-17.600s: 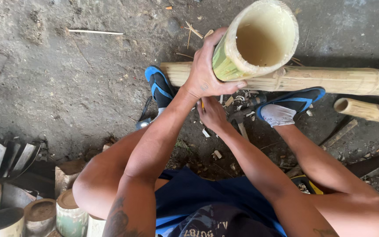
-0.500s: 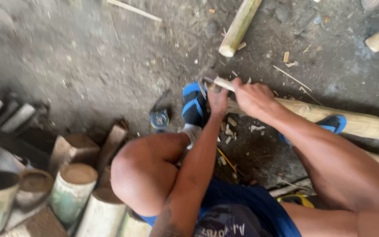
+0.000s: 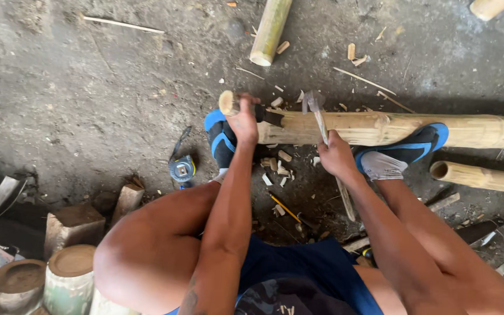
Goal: The person marks a bamboo pole with a pencil, then uses a chisel and hammer to carve a hole into the pole. They repeatedly strike the chisel to remove material and occasionally check the fit with a bamboo tube.
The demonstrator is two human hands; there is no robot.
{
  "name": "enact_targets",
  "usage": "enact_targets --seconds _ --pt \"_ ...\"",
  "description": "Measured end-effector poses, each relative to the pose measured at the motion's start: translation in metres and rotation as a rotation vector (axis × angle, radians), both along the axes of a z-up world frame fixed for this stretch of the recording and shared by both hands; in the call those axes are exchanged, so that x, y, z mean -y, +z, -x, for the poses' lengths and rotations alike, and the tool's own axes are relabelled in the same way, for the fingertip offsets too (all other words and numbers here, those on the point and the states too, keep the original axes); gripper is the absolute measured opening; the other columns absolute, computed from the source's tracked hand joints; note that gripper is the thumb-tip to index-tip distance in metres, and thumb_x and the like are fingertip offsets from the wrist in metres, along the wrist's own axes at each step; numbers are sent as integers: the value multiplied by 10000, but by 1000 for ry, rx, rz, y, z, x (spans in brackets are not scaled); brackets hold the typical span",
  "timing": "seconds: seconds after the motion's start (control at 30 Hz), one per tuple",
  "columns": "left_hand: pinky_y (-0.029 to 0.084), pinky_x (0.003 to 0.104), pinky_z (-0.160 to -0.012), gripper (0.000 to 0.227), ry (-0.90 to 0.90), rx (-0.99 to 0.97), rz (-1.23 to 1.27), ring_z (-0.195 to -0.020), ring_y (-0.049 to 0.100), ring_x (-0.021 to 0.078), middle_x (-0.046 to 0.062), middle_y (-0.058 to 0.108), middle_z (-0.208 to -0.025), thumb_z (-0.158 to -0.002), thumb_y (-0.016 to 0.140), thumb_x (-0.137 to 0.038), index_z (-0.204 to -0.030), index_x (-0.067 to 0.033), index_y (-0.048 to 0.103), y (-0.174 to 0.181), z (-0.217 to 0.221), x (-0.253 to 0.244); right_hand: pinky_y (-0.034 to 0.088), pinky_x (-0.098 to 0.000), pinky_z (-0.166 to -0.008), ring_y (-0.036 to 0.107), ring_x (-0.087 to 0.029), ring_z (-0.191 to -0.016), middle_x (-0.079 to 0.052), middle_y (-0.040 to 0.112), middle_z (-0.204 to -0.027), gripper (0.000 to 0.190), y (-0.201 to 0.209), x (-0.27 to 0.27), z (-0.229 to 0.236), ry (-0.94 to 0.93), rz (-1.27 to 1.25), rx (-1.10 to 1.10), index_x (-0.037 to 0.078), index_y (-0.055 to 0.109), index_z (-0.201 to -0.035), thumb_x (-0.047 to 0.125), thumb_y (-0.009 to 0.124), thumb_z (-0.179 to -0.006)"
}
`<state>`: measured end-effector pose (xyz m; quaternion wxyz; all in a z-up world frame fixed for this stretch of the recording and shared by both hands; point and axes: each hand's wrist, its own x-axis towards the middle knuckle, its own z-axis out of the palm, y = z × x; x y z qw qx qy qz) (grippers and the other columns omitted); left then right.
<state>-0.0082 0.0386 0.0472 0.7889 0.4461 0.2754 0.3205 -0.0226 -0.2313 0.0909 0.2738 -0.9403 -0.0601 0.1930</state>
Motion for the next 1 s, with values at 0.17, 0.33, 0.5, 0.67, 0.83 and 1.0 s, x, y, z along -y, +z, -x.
enact_targets --seconds 0.17,0.33,0.5,0.67,0.83,1.0 --pt "514 313 -648 69 -42 -64 11 -728 687 203 92 692 -793 -936 638 -77 -929 -19 601 18 3 -10 423 -604 -855 666 -470 -943 -276 700 -972 253 -73 -12 -66 95 121 416 7 512 -1081 159 623 -912" --pt "533 326 -653 59 -79 -89 5 -706 687 208 68 659 -783 -895 622 -44 -935 -47 579 34 -5 -20 386 -551 -1015 666 -447 -996 -282 703 -994 268 -114 -21 -89 50 215 106 5 479 -1146 226 574 -1027" --pt "486 303 -581 214 -433 -540 -299 -648 623 139 36 669 -665 -893 671 -184 -788 -2 710 36 -79 -11 398 -544 -990 663 -427 -976 -246 702 -946 248 -119 -11 -72 39 156 298 27 498 -1114 175 610 -949" --pt "525 431 -696 422 -393 -587 -611 -692 670 276 167 705 -797 -866 761 -280 -1134 -5 586 29 -131 22 490 -525 -809 673 -394 -844 -196 713 -904 222 -89 -19 -70 -144 -47 185 59 551 -1103 225 642 -986" --pt "545 422 -853 608 -167 -383 -680 -906 663 259 147 646 -1030 -843 805 -299 -1236 -24 430 40 -84 46 567 -301 -524 648 -136 -611 -14 640 -784 202 -29 -1 -8 -550 -882 -161 141 482 -1117 198 603 -965" --pt "520 365 -945 524 -27 -98 -473 -1034 590 187 94 595 -1143 -978 760 -295 -1308 -31 450 76 -21 47 398 -272 -450 498 -97 -538 -2 527 -695 150 20 37 56 -587 -531 -82 64 556 -1065 154 646 -986"
